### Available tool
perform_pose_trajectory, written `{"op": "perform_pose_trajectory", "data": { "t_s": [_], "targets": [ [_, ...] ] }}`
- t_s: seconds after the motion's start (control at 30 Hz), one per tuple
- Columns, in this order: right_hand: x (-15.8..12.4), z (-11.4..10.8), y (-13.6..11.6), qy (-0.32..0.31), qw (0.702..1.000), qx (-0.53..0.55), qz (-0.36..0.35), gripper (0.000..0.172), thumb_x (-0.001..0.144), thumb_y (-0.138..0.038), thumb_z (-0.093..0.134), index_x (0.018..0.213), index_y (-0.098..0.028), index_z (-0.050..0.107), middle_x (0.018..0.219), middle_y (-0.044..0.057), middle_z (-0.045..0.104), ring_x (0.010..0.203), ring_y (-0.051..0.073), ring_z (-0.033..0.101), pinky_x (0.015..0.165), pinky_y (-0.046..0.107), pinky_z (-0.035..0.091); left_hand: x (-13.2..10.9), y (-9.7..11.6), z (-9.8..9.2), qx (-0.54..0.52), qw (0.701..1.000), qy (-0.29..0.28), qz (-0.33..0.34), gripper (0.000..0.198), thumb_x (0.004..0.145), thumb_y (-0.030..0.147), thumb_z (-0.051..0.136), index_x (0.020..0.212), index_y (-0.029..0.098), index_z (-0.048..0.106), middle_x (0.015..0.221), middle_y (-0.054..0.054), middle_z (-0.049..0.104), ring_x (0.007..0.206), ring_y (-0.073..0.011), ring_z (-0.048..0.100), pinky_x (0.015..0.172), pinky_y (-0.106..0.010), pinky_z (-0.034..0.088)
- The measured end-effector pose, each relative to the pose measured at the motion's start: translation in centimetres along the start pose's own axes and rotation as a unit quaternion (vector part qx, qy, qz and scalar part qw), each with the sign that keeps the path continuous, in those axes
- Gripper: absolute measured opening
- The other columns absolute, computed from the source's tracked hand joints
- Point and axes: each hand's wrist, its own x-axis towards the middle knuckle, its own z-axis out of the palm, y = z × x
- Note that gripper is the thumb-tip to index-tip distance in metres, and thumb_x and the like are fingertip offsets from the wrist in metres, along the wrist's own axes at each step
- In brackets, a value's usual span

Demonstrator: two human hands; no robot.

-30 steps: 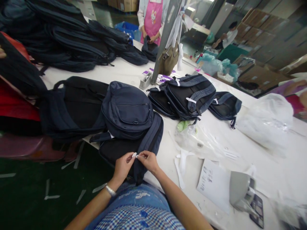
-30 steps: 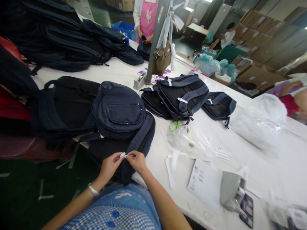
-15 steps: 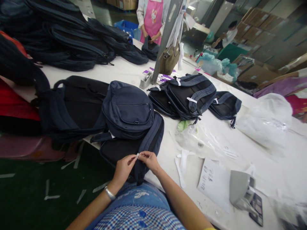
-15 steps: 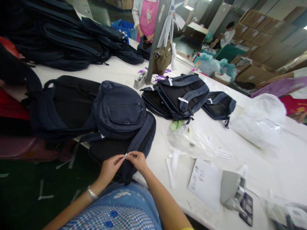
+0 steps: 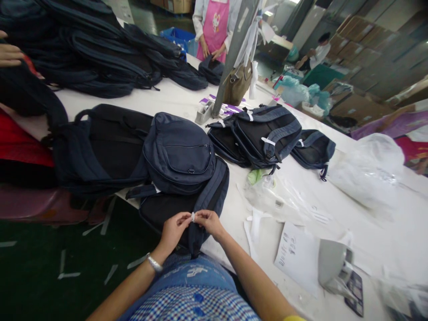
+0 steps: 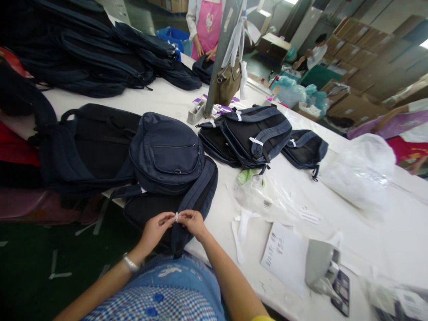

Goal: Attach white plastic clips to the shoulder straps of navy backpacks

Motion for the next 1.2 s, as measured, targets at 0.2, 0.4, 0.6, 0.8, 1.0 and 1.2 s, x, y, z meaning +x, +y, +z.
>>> {"op": "perform_pose_trajectory", "data": {
  "t_s": [0.2, 0.4, 0.6, 0.8, 1.0, 1.2],
  "targets": [
    [0.5, -0.3, 0.1, -0.021, 0.999, -0.026, -0.003, 0.023, 0.067, -0.038, 0.07, 0.077, -0.017, 0.071, 0.065, 0.0, 0.064, 0.055, 0.009, 0.049, 0.055, 0.023, 0.039, 0.2, -0.8, 0.0, -0.05, 0.998, -0.007, -0.031, 0.032, 0.068, 0.039, 0.073, 0.091, 0.017, 0.071, 0.091, -0.01, 0.074, 0.086, -0.0242, 0.069, 0.08, -0.034, 0.053],
    [0.9, -0.4, 0.5, 0.017, 1.0, -0.024, -0.005, 0.02, 0.067, -0.036, 0.07, 0.075, -0.017, 0.07, 0.06, -0.002, 0.061, 0.051, 0.009, 0.047, 0.052, 0.022, 0.038, 0.2, -0.9, 0.1, -0.083, 0.995, -0.014, -0.059, 0.035, 0.069, 0.038, 0.072, 0.096, 0.016, 0.07, 0.097, -0.01, 0.073, 0.091, -0.0248, 0.067, 0.082, -0.035, 0.052],
    [0.6, -0.4, 0.1, -0.053, 0.998, -0.046, 0.006, 0.02, 0.069, -0.036, 0.069, 0.077, -0.017, 0.069, 0.065, 0.0, 0.064, 0.054, 0.009, 0.049, 0.054, 0.022, 0.038, 0.0, -1.1, 0.0, -0.108, 0.991, -0.015, -0.083, 0.036, 0.069, 0.037, 0.074, 0.098, 0.017, 0.07, 0.098, -0.01, 0.073, 0.093, -0.0241, 0.067, 0.085, -0.034, 0.052],
    [0.8, 0.1, 0.9, 0.006, 0.999, -0.04, -0.02, 0.02, 0.072, -0.037, 0.066, 0.078, -0.018, 0.067, 0.058, -0.003, 0.056, 0.049, 0.008, 0.043, 0.05, 0.021, 0.033, 0.0, -1.3, -0.1, -0.116, 0.988, -0.016, -0.096, 0.039, 0.069, 0.039, 0.074, 0.1, 0.016, 0.07, 0.102, -0.01, 0.072, 0.095, -0.0243, 0.066, 0.085, -0.035, 0.052],
    [0.4, 0.6, 0.4, 0.022, 0.996, -0.084, -0.035, 0.014, 0.071, -0.03, 0.066, 0.08, -0.021, 0.061, 0.059, -0.005, 0.056, 0.05, 0.009, 0.045, 0.049, 0.02, 0.034, -0.1, -1.5, 0.0, -0.122, 0.988, -0.002, -0.099, 0.039, 0.073, 0.042, 0.069, 0.101, 0.014, 0.069, 0.101, -0.01, 0.072, 0.092, -0.023, 0.066, 0.087, -0.036, 0.051],
    [0.2, 1.1, 0.3, 0.068, 0.991, -0.094, -0.065, 0.013, 0.072, -0.029, 0.064, 0.08, -0.02, 0.058, 0.063, -0.004, 0.058, 0.055, 0.01, 0.051, 0.053, 0.02, 0.039, 0.0, -1.0, 0.0, -0.098, 0.991, -0.015, -0.087, 0.037, 0.072, 0.041, 0.071, 0.099, 0.015, 0.07, 0.099, -0.01, 0.072, 0.093, -0.0237, 0.065, 0.084, -0.034, 0.051]
  ]
}}
